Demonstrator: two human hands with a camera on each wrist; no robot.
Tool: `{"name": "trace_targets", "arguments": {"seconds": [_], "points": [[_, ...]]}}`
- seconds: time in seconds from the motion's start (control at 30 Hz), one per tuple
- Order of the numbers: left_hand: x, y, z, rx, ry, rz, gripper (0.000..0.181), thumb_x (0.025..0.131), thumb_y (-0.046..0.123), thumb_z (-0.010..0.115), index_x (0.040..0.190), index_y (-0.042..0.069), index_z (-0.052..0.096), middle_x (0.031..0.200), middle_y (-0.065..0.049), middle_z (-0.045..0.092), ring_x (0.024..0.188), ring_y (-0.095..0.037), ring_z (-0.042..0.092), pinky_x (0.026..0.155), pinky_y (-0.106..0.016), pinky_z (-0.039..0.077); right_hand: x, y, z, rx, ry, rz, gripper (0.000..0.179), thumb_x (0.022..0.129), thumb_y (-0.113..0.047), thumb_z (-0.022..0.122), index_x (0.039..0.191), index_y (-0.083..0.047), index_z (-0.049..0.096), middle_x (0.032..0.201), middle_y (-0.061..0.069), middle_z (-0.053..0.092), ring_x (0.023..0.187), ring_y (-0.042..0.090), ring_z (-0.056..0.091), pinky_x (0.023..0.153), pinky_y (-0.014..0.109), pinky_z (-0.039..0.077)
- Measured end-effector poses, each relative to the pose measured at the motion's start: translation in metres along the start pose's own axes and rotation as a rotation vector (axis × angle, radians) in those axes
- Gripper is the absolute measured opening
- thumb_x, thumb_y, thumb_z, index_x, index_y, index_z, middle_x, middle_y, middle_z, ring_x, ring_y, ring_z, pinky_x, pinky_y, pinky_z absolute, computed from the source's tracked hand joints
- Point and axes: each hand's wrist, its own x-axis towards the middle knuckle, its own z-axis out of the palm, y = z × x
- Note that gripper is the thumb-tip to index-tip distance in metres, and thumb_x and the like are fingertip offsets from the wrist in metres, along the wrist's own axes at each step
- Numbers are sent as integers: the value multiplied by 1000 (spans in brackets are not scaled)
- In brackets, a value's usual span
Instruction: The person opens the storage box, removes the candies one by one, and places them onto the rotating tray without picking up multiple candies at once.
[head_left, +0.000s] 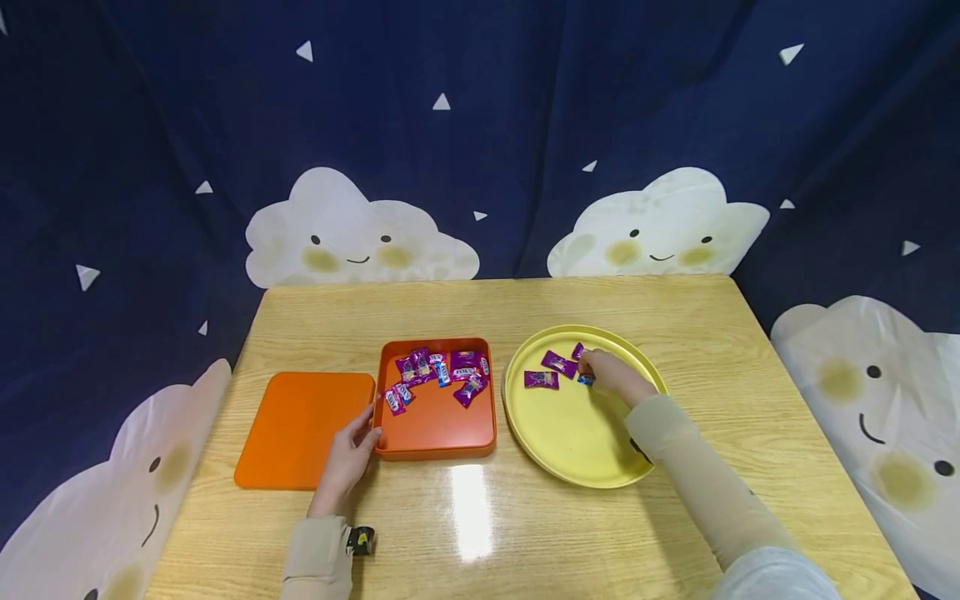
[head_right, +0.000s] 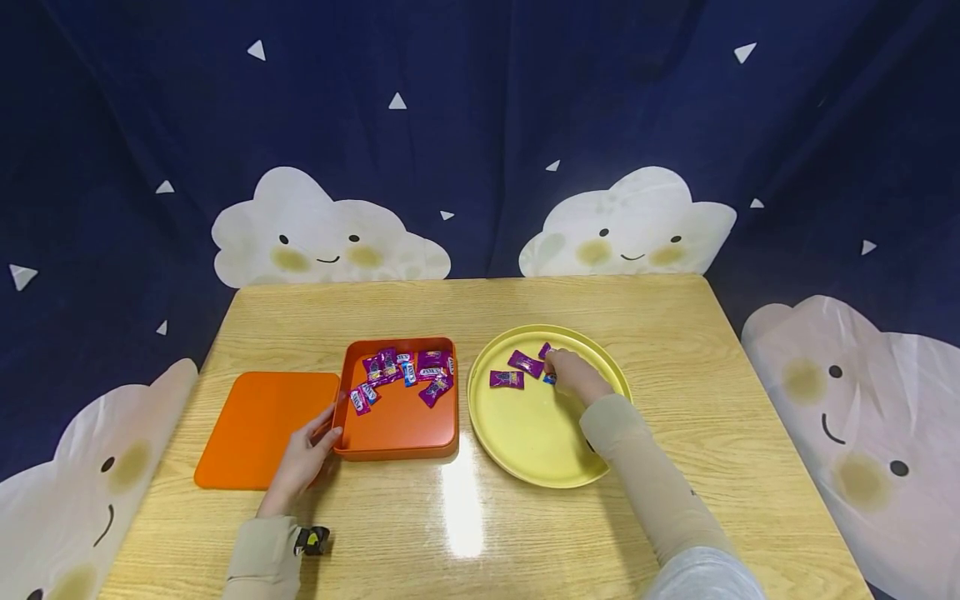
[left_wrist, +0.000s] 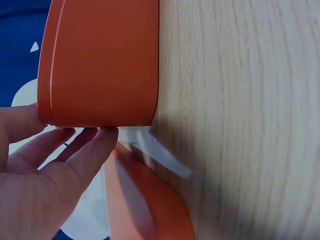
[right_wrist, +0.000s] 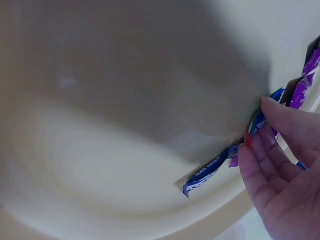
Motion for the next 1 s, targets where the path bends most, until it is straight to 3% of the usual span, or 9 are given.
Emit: {"name": "trace_targets", "arguments": {"seconds": [0.17,0.23,0.33,0.4,0.43,0.5,0.6,0.77,1.0], "points": [[0,1,0,6,2,7,49,95,7,47,141,1,31,139,-23,38,123,-38,41,104,-48,29,16,26,14,7,-21,9,23,72,14,62,87,-3,56,79,9,56,74,24,52,68,36,49],[0,1,0,7,3,8,50,94,7,47,141,1,31,138,-24,38,123,-38,42,104,-47,30,33,63,34,34,40,-105,24,71,8,65,87,-8,57,78,5,55,72,20,52,66,30,48],[-1,2,0,7,1,5,50,94,7,48,141,1,32,138,-24,39,122,-38,42,104,-47,30,40,76,38,27,84,-174,19,72,1,68,86,-8,58,77,5,56,70,19,53,64,29,48],[-1,2,0,3,-1,7,50,94,7,47,141,1,32,138,-24,38,123,-38,42,104,-47,30,34,60,26,47,126,-174,17,74,-1,67,89,-5,60,78,8,58,70,20,54,65,32,49],[-1,2,0,1,-3,9,50,95,7,47,141,1,31,138,-24,38,123,-38,42,104,-47,30,25,40,13,29,119,-132,18,77,-3,66,94,-1,60,83,12,59,74,24,56,69,36,49],[-1,2,-1,0,-4,14,49,95,7,47,141,1,31,139,-24,38,123,-38,42,104,-47,30,13,8,-7,11,135,-68,29,81,-7,65,106,6,57,93,20,58,79,30,56,72,42,49],[-1,2,-1,2,-5,21,49,94,6,47,141,0,31,138,-25,38,123,-38,42,103,-47,31,4,-21,-22,-16,167,-21,53,84,-15,65,128,5,44,117,28,50,98,37,54,86,48,46],[-1,1,-1,9,-3,24,49,94,7,48,140,0,32,138,-24,38,123,-38,41,104,-47,30,8,-44,-27,-46,236,-68,72,83,-28,66,142,-4,30,136,30,35,122,45,37,102,54,30],[-1,3,-1,5,-7,21,49,94,6,47,141,0,32,138,-25,38,123,-39,40,104,-46,29,23,-78,-31,-106,238,-160,74,84,-41,62,144,-11,29,145,25,25,131,46,23,106,59,17]]}}
